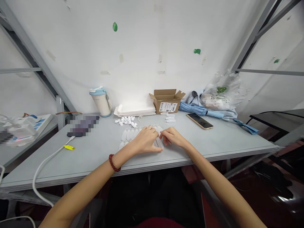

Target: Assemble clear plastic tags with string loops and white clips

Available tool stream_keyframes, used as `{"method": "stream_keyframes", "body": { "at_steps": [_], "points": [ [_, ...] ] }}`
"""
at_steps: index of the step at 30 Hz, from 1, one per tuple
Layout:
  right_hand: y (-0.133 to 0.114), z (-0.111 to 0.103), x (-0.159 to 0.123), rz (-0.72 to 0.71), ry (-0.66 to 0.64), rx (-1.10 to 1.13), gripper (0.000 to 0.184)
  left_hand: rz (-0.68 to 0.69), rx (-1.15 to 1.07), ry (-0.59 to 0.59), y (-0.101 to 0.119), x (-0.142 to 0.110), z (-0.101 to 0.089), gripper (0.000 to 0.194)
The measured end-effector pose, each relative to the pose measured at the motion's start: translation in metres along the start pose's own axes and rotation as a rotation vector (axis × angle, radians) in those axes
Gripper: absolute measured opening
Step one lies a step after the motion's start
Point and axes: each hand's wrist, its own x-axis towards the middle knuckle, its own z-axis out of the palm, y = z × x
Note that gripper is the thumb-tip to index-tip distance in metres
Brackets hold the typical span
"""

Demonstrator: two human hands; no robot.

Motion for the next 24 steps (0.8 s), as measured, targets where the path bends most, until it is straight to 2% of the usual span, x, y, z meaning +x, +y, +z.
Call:
{"method": "stream_keyframes", "body": {
  "at_steps": [7, 20, 24],
  "points": [
    [-0.001, 0.001, 0.001, -0.016, -0.028, -0.135, 0.032, 0.016, 0.005, -0.056, -0.001, 0.003, -0.003, 0.040],
    [-0.002, 0.002, 0.001, 0.010, -0.034, -0.221, 0.030, 0.002, 0.008, -0.088, -0.004, 0.005, -0.003, 0.044],
    [-0.002, -0.005, 0.004, -0.031, 0.046, -0.249, 0.031, -0.039, -0.072, -0.066, -0.012, 0.006, -0.012, 0.050]
  ]
}}
